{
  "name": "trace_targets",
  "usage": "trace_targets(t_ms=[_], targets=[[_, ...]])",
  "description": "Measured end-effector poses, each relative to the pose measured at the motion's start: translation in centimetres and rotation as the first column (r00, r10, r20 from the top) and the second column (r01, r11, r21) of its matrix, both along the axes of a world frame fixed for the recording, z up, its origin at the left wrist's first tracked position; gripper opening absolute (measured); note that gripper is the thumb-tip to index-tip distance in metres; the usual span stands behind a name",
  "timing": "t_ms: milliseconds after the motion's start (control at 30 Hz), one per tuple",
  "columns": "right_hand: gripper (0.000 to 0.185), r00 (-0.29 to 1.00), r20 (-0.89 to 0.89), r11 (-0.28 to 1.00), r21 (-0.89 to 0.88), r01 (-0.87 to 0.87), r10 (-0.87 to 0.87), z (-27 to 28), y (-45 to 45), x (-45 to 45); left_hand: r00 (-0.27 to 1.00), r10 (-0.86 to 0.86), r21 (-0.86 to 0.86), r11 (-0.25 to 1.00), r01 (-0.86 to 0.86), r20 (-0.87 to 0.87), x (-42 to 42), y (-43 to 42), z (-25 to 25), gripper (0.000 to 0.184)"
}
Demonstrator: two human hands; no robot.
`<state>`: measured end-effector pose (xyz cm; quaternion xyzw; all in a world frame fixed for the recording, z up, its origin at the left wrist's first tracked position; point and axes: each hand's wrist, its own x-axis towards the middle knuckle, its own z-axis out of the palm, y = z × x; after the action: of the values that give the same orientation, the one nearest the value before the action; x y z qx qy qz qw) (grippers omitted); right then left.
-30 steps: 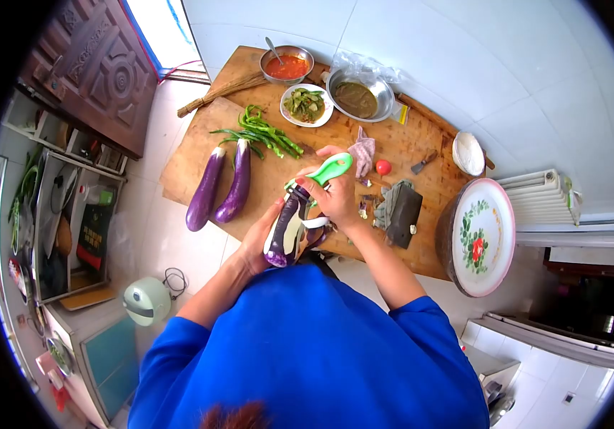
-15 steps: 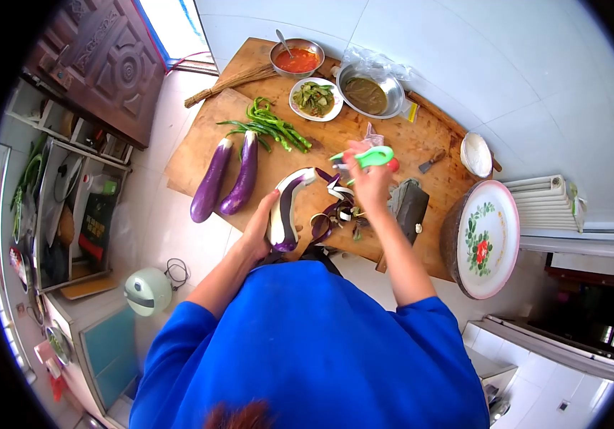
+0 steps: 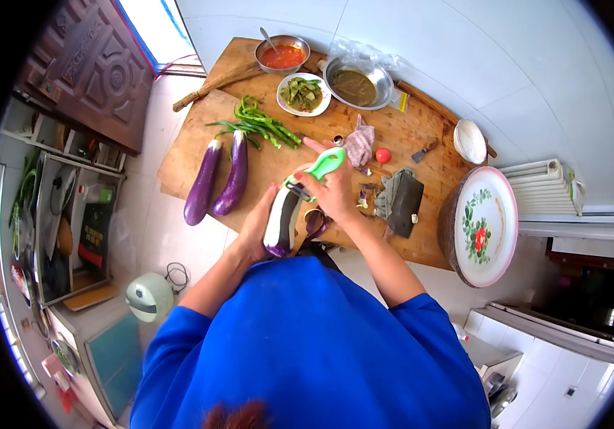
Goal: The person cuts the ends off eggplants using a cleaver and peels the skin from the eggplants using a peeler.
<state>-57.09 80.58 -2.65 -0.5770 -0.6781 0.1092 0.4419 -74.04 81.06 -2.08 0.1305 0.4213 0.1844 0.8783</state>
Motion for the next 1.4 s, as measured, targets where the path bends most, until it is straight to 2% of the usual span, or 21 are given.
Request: trace_targets(t_ms=[100, 167, 233, 433, 500, 567, 633, 733, 767, 833, 867, 933, 1000, 1033, 1100, 1167, 1233, 1267, 1300, 1367, 1400], targets=[[0.029, 0.991, -0.136, 0.999, -0.035, -0.023, 0.018, 2.0, -1.3, -1.1, 0.999, 0.031, 0.016, 0.999, -0.031, 0.018, -0.1, 0.3, 0.2, 0.048], [0.026, 0.984, 0.096, 0.985, -0.098, -0.140, 0.149, 3.4, -2.7, -3.3, 0.992, 0.089, 0.028, 0.995, -0.092, 0.085, 0.4, 0.7, 0.6, 0.052], [0.026, 0.983, 0.091, 0.982, -0.120, -0.147, 0.158, 2.7, -2.7, -3.3, 0.990, 0.090, 0.054, 0.994, -0.096, 0.105, 0.7, 0.4, 1.1, 0.054], [0.024, 1.000, -0.004, 1.000, 0.016, -0.009, 0.009, 1.0, -0.1, -0.9, 1.000, 0.026, -0.010, 1.000, -0.026, 0.012, -0.3, -0.1, -0.4, 0.049], [0.022, 0.990, 0.116, 0.989, 0.130, 0.066, -0.081, 0.7, 0.4, 0.2, 0.999, 0.046, -0.017, 0.999, -0.046, -0.008, 0.0, -0.2, -0.2, 0.049], [0.021, 0.956, -0.227, 0.982, -0.012, 0.186, -0.184, -0.6, 0.7, 1.0, 0.996, 0.092, 0.013, 0.996, -0.092, 0.008, -0.2, -0.4, -0.5, 0.043], [0.019, 0.906, -0.274, 0.884, 0.255, 0.392, -0.322, -2.4, 2.0, 3.4, 0.995, 0.096, 0.000, 0.995, -0.096, 0.002, -0.7, -0.4, -0.5, 0.044], [0.013, 0.856, 0.203, 0.857, -0.114, 0.503, -0.475, -2.3, 0.8, 5.8, 0.991, 0.124, 0.033, 0.992, -0.123, -0.042, -1.1, -0.2, -0.7, 0.047], [0.013, 0.855, 0.199, 0.855, -0.116, 0.506, -0.479, -3.1, 0.7, 5.6, 0.992, 0.120, 0.034, 0.992, -0.118, -0.047, -1.2, 0.0, -1.1, 0.047], [0.018, 0.923, -0.061, 0.914, 0.133, 0.384, -0.379, -3.9, 0.4, 4.9, 0.968, 0.155, 0.190, 0.975, -0.118, -0.195, -0.6, 0.6, -1.9, 0.046], [0.021, 0.874, -0.133, 0.882, -0.133, 0.452, -0.468, -2.9, -0.2, 3.7, 0.941, 0.170, 0.365, 0.929, -0.055, -0.293, -0.5, 0.7, -2.8, 0.044], [0.024, 0.800, -0.437, 0.911, -0.239, 0.337, -0.411, -3.3, -0.2, 2.5, 0.840, 0.225, 0.653, 0.734, 0.187, -0.493, -0.6, 0.9, -3.9, 0.054], [0.025, 0.546, -0.786, 0.952, -0.294, 0.083, -0.290, -3.2, -0.4, 1.0, 0.732, 0.276, 0.743, 0.502, 0.443, -0.623, -1.0, 1.4, -4.3, 0.062], [0.024, 0.612, -0.730, 0.933, -0.358, 0.034, -0.303, -2.8, -0.6, 0.8, 0.735, 0.269, 0.743, 0.498, 0.446, -0.622, -1.0, 1.5, -4.1, 0.062], [0.025, 0.704, -0.687, 0.972, -0.235, 0.020, -0.180, -3.9, -0.1, -0.4, 0.663, 0.295, 0.724, 0.343, 0.599, -0.688, -0.9, 1.4, -3.8, 0.058], [0.026, 0.703, -0.681, 0.959, -0.284, 0.003, -0.204, -3.2, -0.3, -0.6, 0.669, 0.294, 0.730, 0.324, 0.602, -0.683, -0.6, 1.2, -3.3, 0.057], [0.028, 0.705, -0.617, 0.934, -0.282, 0.218, -0.350, -3.0, 0.1, 0.0, 0.839, 0.137, 0.734, 0.572, 0.367, -0.527, -0.5, 0.6, -2.4, 0.055], [0.029, 0.649, -0.628, 0.900, -0.361, 0.245, -0.429, -4.2, 0.2, 1.3, 0.839, 0.137, 0.735, 0.569, 0.368, -0.526, -0.6, 0.4, -2.5, 0.055], [0.031, 0.710, -0.505, 0.870, -0.323, 0.373, -0.492, -5.8, 0.2, 2.4, 0.882, 0.140, 0.751, 0.595, 0.287, -0.449, -0.7, 0.2, -2.9, 0.053], [0.033, 0.857, -0.195, 0.831, -0.418, 0.366, -0.476, -7.1, -0.3, 4.2, 0.918, 0.145, 0.758, 0.619, 0.207, -0.370, -0.7, 0.3, -2.8, 0.051], [0.034, 0.873, 0.038, 0.766, -0.464, 0.446, -0.486, -6.5, -0.8, 4.7, 0.919, 0.075, 0.645, 0.734, 0.212, -0.388, -0.6, 0.7, -2.6, 0.049]])
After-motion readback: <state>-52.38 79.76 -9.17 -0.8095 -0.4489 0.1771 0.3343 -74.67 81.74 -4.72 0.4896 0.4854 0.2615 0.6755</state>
